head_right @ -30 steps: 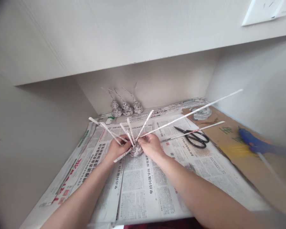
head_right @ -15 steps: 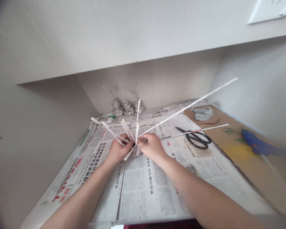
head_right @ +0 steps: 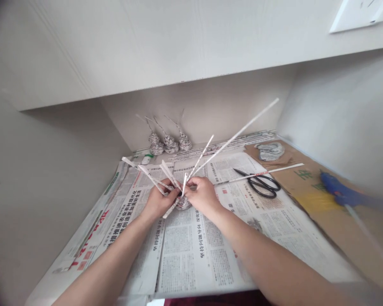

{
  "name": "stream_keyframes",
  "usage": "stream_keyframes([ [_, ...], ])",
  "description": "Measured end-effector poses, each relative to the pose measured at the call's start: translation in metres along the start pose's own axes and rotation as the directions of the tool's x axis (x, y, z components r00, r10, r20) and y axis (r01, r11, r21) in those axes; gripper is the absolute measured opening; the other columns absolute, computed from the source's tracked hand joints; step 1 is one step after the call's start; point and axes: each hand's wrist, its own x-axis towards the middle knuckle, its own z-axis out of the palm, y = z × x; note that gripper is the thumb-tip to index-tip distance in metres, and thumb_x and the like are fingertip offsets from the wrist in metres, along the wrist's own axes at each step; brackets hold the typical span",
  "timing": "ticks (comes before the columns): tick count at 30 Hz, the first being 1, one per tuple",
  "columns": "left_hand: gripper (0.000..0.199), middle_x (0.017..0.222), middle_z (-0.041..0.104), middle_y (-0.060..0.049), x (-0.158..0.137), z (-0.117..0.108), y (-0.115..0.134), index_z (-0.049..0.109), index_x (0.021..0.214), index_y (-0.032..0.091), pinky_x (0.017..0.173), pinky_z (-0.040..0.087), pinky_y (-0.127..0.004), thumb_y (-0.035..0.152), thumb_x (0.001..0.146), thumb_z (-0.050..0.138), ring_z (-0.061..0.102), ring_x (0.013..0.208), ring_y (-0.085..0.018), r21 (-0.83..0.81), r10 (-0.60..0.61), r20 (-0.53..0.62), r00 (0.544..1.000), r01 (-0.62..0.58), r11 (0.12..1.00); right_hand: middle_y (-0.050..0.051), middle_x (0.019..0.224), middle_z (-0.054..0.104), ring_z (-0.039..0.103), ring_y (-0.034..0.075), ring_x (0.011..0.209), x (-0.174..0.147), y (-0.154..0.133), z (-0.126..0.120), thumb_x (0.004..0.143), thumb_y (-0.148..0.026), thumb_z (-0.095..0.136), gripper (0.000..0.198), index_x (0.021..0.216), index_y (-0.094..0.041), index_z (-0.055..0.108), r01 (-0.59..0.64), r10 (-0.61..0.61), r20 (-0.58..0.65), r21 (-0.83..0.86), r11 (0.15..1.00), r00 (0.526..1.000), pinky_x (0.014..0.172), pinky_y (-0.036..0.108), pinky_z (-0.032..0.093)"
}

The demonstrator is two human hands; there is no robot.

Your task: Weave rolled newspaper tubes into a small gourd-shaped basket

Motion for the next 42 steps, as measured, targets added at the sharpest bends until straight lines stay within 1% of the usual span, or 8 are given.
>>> stream_keyframes([
  [3,0.011,0.067,0.068,-0.001,0.001,0.0,-0.001,0.067,0.081,0.017,0.054,0.044,-0.022,0.024,0.074,0.061,0.061,0.057,-0.014,0.0,-0.004,-0.01,1.0,0.004,1.0,0.004,0.077,0.069,0.062,0.018,0.072,-0.002,-0.001,0.0,0.077,-0.032,0.059,0.015,0.077,-0.019,0.068,0.078,-0.079,-0.024,-0.019,0.997,0.997,0.063,0.027,0.045],
  [5,0.011,0.07,0.069,-0.002,0.001,0.001,-0.002,0.067,0.081,0.017,0.056,0.044,-0.022,0.024,0.074,0.061,0.061,0.06,-0.015,0.0,-0.005,-0.026,1.0,0.005,1.0,0.004,0.077,0.068,0.062,0.018,0.07,-0.002,0.0,0.0,0.079,-0.033,0.057,0.017,0.081,-0.019,0.068,0.064,-0.064,-0.003,0.018,0.998,0.998,0.063,0.027,0.046],
  [11,0.012,0.075,0.069,-0.002,0.001,0.003,-0.006,0.067,0.082,0.017,0.063,0.046,-0.023,0.025,0.075,0.061,0.062,0.066,-0.016,-0.072,0.013,-0.021,1.0,-0.014,0.997,0.0,0.066,0.065,0.057,0.014,0.061,0.006,0.008,-0.001,0.079,-0.038,0.058,0.022,0.073,-0.017,0.065,-0.097,0.08,0.085,0.219,0.971,0.993,0.057,0.025,0.043],
  [19,0.01,0.073,0.067,-0.002,0.004,0.002,-0.01,0.064,0.08,0.017,0.064,0.046,-0.024,0.025,0.075,0.062,0.061,0.066,-0.015,-0.128,0.017,0.03,0.999,-0.013,0.992,0.0,0.062,0.065,0.055,0.012,0.056,0.011,-0.002,-0.006,0.062,-0.034,0.071,0.02,0.067,-0.017,0.062,-0.363,0.296,0.21,0.518,0.774,0.932,0.049,0.022,0.037],
  [23,0.011,0.075,0.067,-0.002,0.004,0.001,-0.009,0.065,0.081,0.017,0.068,0.047,-0.024,0.027,0.076,0.061,0.062,0.07,-0.016,-0.125,0.025,0.052,0.998,-0.019,0.992,-0.002,0.06,0.062,0.054,0.011,0.056,0.01,-0.005,-0.004,0.063,-0.037,0.071,0.023,0.069,-0.017,0.06,-0.323,0.288,0.153,0.567,0.757,0.945,0.049,0.021,0.036],
  [29,0.011,0.072,0.066,-0.002,0.003,0.001,-0.008,0.063,0.079,0.018,0.066,0.047,-0.025,0.028,0.076,0.059,0.06,0.066,-0.016,-0.048,0.029,0.028,0.999,-0.027,0.998,-0.002,0.068,0.063,0.052,0.01,0.052,0.017,-0.002,-0.008,0.069,-0.047,0.067,0.03,0.078,-0.02,0.058,-0.168,0.267,-0.089,0.578,0.798,0.96,0.044,0.022,0.032],
  [36,0.012,0.069,0.065,-0.001,0.004,0.002,-0.013,0.062,0.079,0.017,0.063,0.046,-0.024,0.028,0.075,0.06,0.06,0.064,-0.016,-0.103,0.018,0.008,1.0,-0.017,0.995,0.001,0.071,0.065,0.059,0.014,0.064,0.012,0.009,-0.005,0.073,-0.032,0.065,0.016,0.077,-0.017,0.063,-0.122,0.093,0.113,0.284,0.951,0.989,0.059,0.026,0.045],
  [42,0.012,0.071,0.068,-0.002,0.003,-0.002,0.0,0.065,0.079,0.015,0.062,0.049,-0.024,0.024,0.071,0.065,0.062,0.064,-0.015,-0.159,-0.008,0.062,0.998,0.017,0.987,-0.001,0.065,0.064,0.058,0.013,0.06,0.013,0.015,0.0,0.068,-0.028,0.069,0.013,0.074,-0.018,0.062,-0.196,0.156,0.126,0.437,0.878,0.98,0.057,0.024,0.044],
])
